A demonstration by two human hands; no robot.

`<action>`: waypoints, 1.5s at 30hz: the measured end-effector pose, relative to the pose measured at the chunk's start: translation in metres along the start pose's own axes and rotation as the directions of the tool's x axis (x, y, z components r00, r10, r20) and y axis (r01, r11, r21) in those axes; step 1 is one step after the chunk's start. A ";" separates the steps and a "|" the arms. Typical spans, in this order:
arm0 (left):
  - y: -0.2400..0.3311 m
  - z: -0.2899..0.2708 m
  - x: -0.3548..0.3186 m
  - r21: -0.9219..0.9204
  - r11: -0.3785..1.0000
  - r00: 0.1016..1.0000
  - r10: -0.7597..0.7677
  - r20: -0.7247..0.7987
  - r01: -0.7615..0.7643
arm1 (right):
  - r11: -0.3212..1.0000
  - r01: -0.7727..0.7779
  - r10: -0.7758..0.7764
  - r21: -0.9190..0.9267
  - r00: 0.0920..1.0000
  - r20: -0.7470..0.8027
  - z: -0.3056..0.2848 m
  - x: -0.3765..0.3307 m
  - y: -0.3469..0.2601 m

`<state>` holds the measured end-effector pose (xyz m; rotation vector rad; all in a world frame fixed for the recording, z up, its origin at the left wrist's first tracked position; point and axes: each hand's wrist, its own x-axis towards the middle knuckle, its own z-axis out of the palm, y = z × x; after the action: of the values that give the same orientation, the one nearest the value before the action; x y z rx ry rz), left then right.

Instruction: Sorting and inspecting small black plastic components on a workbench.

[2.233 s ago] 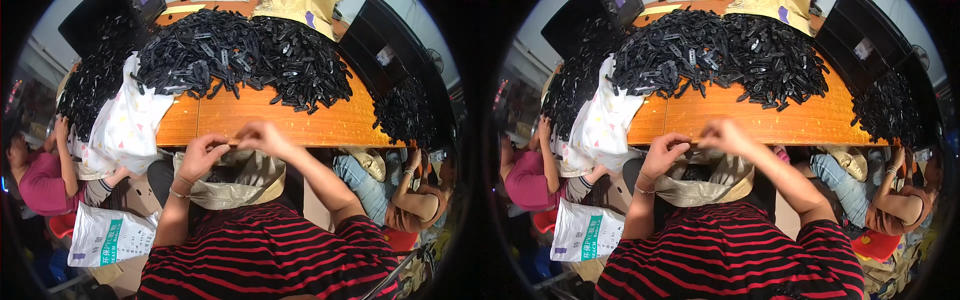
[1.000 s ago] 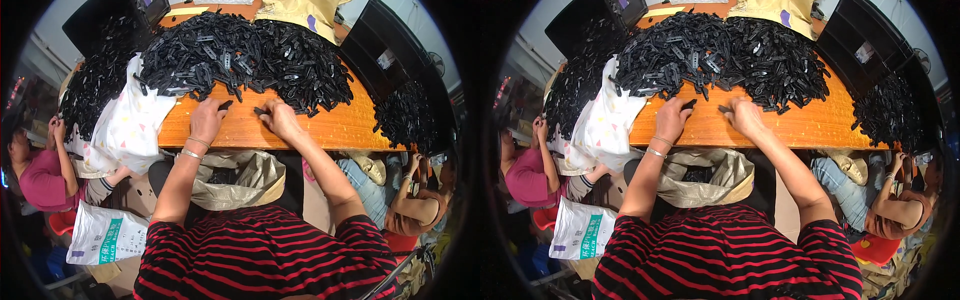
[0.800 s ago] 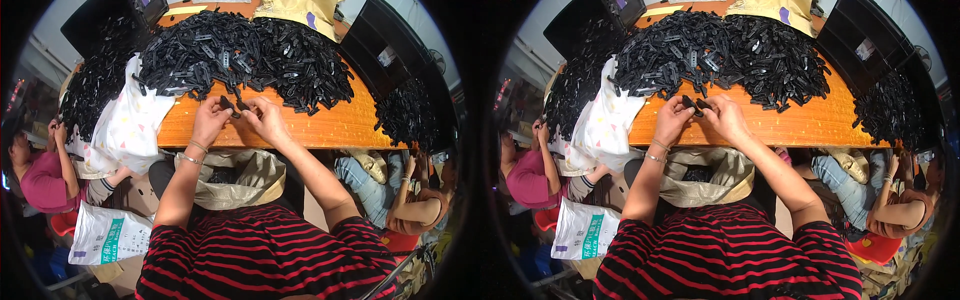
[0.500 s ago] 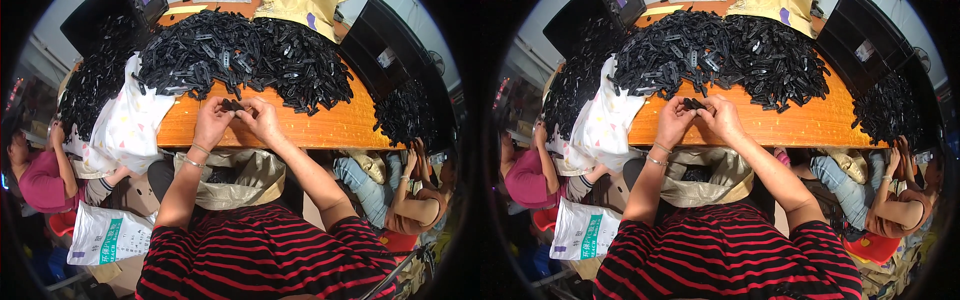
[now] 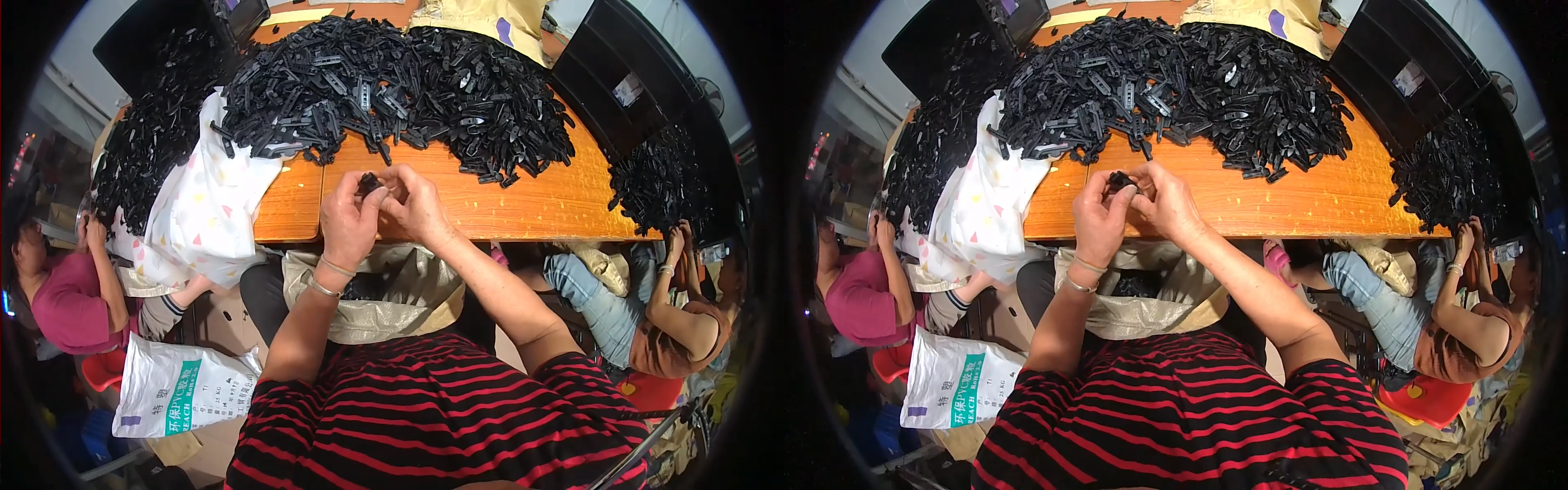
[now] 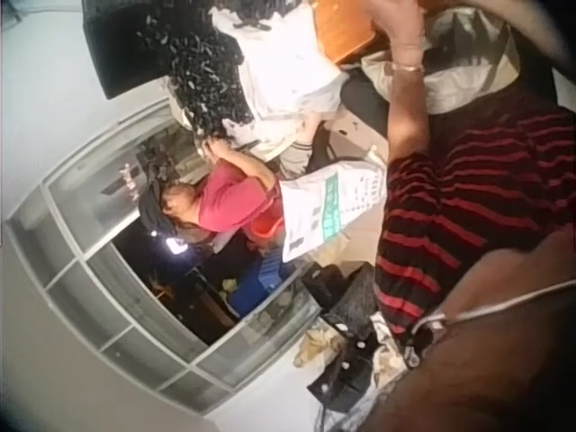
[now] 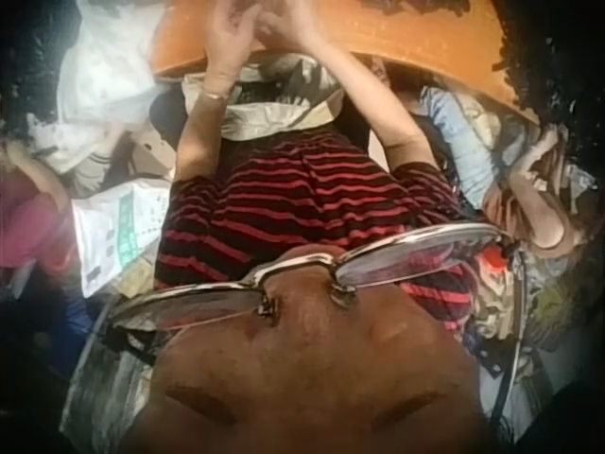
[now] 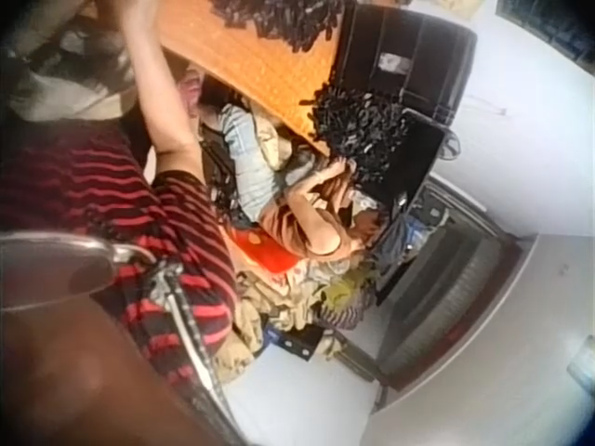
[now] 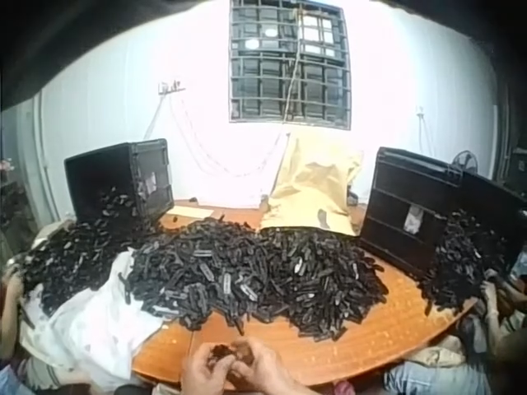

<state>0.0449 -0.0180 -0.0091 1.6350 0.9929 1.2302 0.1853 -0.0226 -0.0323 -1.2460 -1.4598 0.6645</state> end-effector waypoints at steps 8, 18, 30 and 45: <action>-0.011 -0.005 -0.001 -0.151 0.978 0.984 -0.128 0.126 0.147 | 0.998 -0.028 0.031 -0.049 0.997 0.067 0.004 -0.005 0.006; -0.011 -0.051 -0.015 0.127 0.970 0.812 -0.244 0.530 0.208 | 0.984 -0.009 0.112 -0.179 0.809 0.577 -0.021 -0.014 -0.009; -0.064 0.002 0.108 0.692 0.658 0.952 0.148 0.269 -0.297 | 0.567 0.188 -0.091 -0.802 0.982 0.166 -0.035 0.083 0.049; -0.036 -0.012 0.053 0.660 0.742 0.980 -0.194 0.038 0.121 | 0.777 0.001 0.228 -0.630 0.932 0.283 -0.049 0.057 0.033</action>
<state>0.0402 0.0456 -0.0244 2.0586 1.5823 0.6874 0.2479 0.0303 -0.0268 -1.8090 -2.0117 0.5051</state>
